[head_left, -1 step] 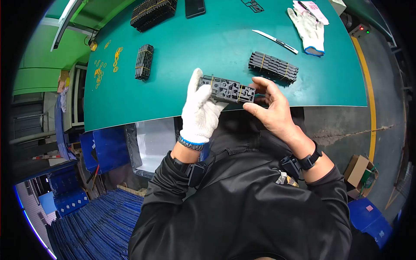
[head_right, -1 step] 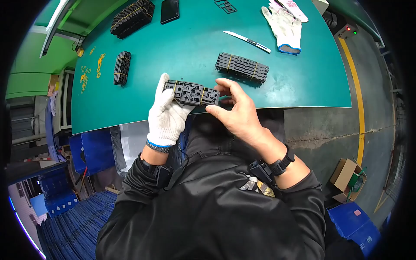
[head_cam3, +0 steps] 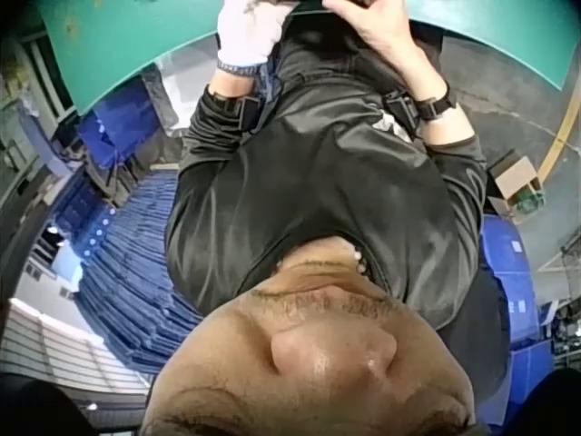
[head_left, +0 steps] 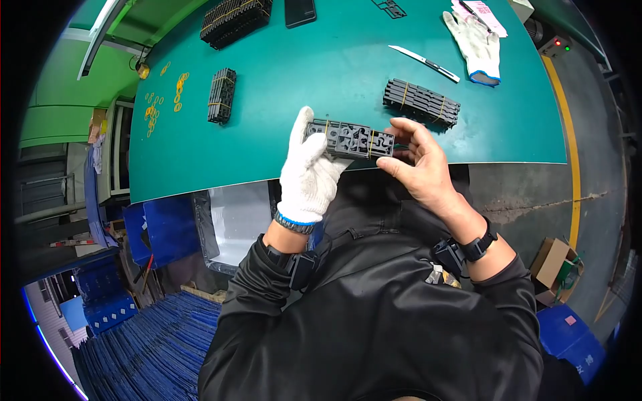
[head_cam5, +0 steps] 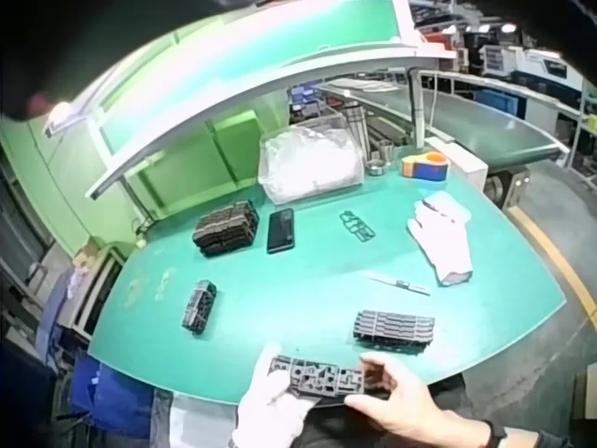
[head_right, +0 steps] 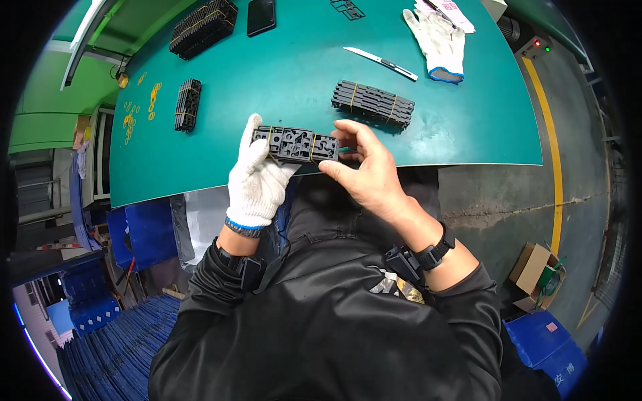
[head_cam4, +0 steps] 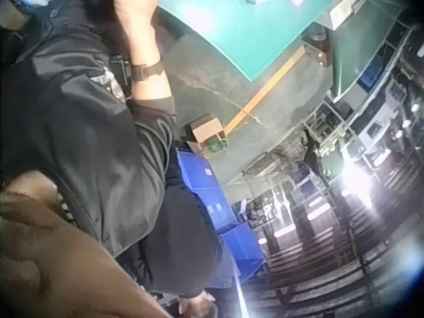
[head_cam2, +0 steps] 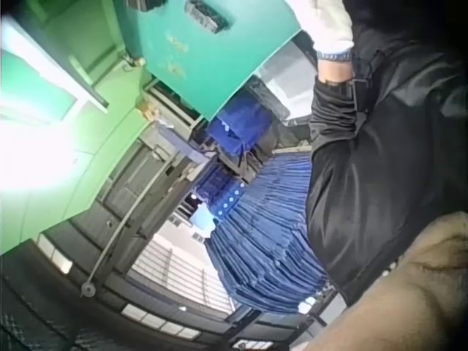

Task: The person trims a plastic part with a utility knife, stacks it with others, and secures the bundle with rubber bands before placing it into a plastic-lined box.

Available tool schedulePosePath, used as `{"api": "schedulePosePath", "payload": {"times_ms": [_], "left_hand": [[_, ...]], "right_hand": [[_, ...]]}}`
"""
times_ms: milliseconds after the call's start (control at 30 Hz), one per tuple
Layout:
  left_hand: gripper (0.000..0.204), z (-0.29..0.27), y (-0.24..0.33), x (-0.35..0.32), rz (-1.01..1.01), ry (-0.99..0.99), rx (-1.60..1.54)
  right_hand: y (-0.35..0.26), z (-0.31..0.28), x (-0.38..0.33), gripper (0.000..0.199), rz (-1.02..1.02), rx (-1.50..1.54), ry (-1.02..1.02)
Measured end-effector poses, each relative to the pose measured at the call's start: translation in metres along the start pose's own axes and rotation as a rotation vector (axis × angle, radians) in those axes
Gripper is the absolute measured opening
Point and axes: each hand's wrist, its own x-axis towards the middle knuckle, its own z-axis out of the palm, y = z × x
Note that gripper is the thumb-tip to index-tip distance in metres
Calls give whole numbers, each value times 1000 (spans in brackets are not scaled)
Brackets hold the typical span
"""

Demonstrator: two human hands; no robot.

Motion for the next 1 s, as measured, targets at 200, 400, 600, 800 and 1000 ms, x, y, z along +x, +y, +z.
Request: {"api": "schedulePosePath", "payload": {"times_ms": [200,400,600,800,1000], "left_hand": [[68,-4,5,-23,-118,3,440],[70,-1,16,-32,170,-146,1305],[70,-3,14,-31,204,-142,1263],[69,2,21,-30,72,-133,853],[71,-9,30,-21,-13,-242,702]], "right_hand": [[17,-16,-1,55,216,468,-92],[26,-20,-2,56,205,555,-144],[25,-21,-5,56,176,578,-170],[14,-25,-17,59,141,310,-228],[-16,-19,-18,58,-154,-194,-248]]}}
